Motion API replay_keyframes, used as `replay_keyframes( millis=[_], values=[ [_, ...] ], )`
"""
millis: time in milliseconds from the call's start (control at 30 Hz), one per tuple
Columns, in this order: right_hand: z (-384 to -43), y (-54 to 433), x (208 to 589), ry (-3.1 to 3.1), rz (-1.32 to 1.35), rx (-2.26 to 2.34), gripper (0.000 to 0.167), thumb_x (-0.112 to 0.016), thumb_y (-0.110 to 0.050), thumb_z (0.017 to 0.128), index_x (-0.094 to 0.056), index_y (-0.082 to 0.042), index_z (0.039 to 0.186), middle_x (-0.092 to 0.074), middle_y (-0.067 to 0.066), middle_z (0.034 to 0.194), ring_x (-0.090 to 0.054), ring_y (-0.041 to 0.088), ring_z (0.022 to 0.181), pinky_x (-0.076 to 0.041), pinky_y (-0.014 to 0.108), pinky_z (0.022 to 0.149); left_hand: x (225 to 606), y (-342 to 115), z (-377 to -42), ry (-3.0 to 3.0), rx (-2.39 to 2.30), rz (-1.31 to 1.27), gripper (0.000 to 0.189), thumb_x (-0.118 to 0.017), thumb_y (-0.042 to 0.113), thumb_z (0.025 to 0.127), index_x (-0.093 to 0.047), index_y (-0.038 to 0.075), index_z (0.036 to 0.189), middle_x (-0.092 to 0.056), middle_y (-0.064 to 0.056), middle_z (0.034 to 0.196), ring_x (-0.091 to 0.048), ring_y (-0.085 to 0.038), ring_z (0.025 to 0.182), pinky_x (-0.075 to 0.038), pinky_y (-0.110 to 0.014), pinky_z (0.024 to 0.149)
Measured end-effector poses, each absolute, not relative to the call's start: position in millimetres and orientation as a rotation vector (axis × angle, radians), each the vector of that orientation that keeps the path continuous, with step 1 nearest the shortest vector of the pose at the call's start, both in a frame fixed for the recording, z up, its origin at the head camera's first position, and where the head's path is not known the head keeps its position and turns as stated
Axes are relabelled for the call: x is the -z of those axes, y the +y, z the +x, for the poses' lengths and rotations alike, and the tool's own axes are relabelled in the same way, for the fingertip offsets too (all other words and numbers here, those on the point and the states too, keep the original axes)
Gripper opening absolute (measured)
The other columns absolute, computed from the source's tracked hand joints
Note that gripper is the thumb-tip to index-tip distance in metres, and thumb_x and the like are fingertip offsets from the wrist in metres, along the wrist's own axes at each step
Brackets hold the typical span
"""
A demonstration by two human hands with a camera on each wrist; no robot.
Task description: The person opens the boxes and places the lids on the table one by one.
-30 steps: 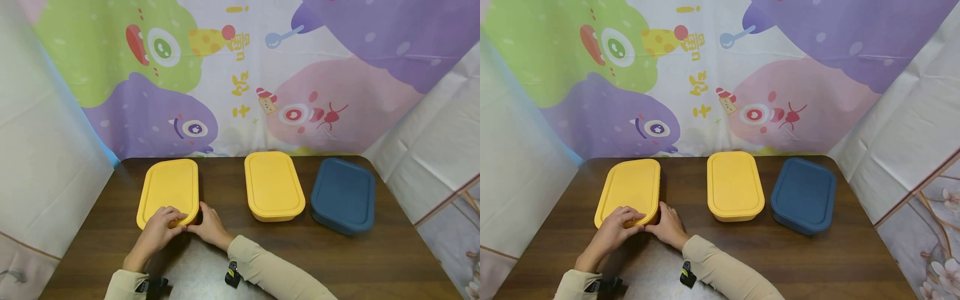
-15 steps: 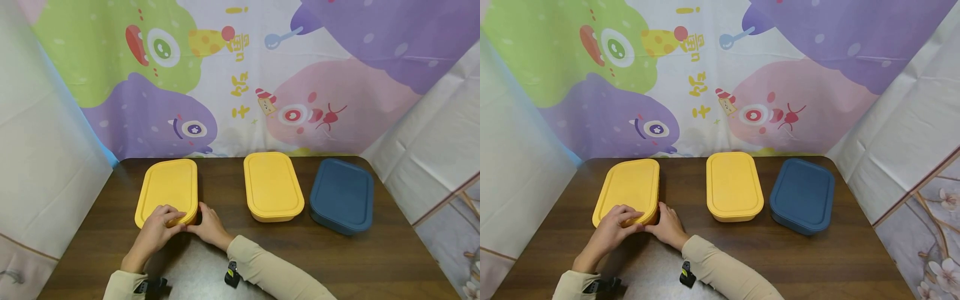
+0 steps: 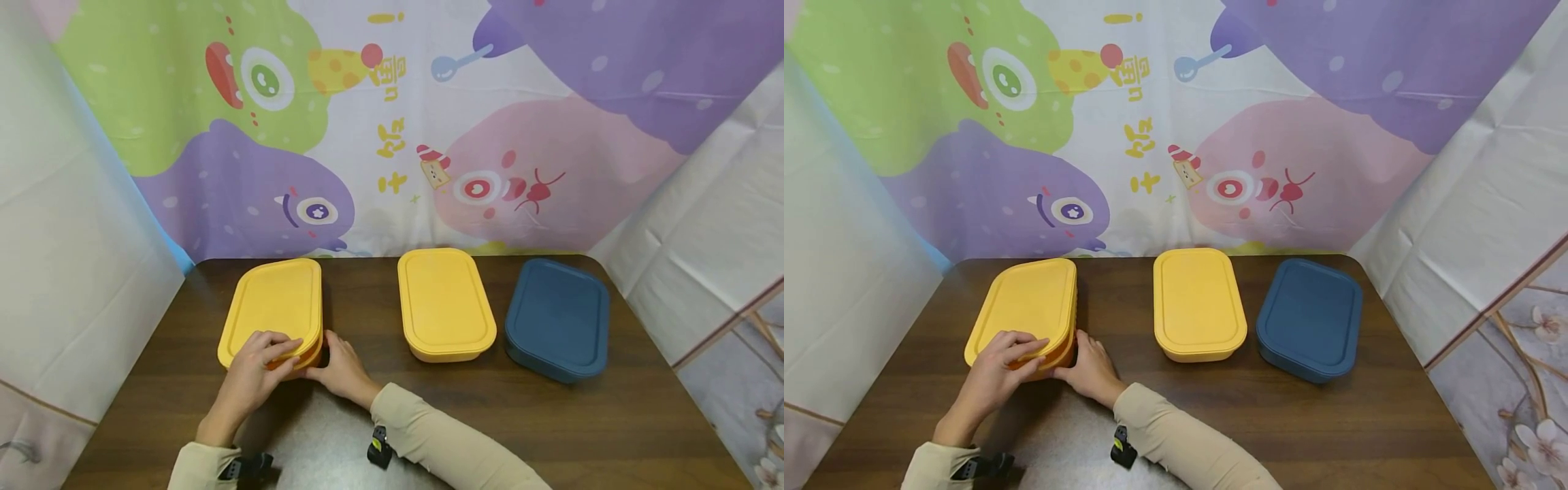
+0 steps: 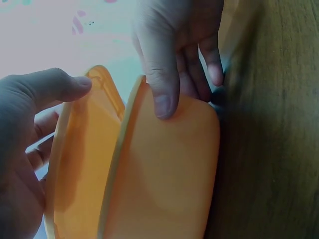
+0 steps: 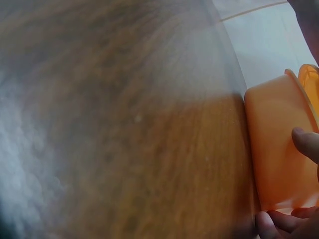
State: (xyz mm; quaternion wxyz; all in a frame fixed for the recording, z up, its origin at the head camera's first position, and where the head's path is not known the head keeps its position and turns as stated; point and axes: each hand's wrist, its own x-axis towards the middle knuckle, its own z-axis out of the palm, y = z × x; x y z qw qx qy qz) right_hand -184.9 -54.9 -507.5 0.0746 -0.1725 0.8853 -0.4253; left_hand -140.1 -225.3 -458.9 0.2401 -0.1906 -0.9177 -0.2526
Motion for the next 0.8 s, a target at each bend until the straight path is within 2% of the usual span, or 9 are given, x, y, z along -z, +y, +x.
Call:
replay_keyframes(
  millis=[267, 500, 800],
  values=[
    [-186, -56, 508, 2.668, -0.535, 1.270, 0.076, -0.077, -0.039, 0.081, -0.043, -0.007, 0.142, -0.056, 0.009, 0.138, -0.053, 0.028, 0.125, -0.045, 0.042, 0.103, 457, -224, -143, -2.354, 0.687, -0.591, 0.034, -0.083, 0.000, 0.069, -0.077, 0.009, 0.102, -0.069, -0.004, 0.097, -0.056, -0.019, 0.089, -0.041, -0.022, 0.075],
    [-186, -55, 506, 2.676, -0.550, 1.253, 0.076, -0.078, -0.038, 0.081, -0.044, -0.007, 0.141, -0.056, 0.010, 0.137, -0.053, 0.028, 0.124, -0.046, 0.041, 0.102, 451, -222, -144, -2.263, 0.708, -0.588, 0.036, -0.083, -0.006, 0.066, -0.077, 0.006, 0.100, -0.070, -0.008, 0.096, -0.057, -0.022, 0.088, -0.041, -0.022, 0.077],
    [-186, -54, 507, 2.637, -0.512, 1.287, 0.086, -0.079, -0.046, 0.078, -0.041, -0.007, 0.144, -0.056, 0.009, 0.138, -0.054, 0.027, 0.123, -0.046, 0.043, 0.102, 443, -219, -141, -2.176, 0.808, -0.499, 0.037, -0.081, -0.011, 0.067, -0.076, 0.003, 0.101, -0.072, -0.010, 0.097, -0.056, -0.023, 0.087, -0.040, -0.015, 0.079]
  ],
)
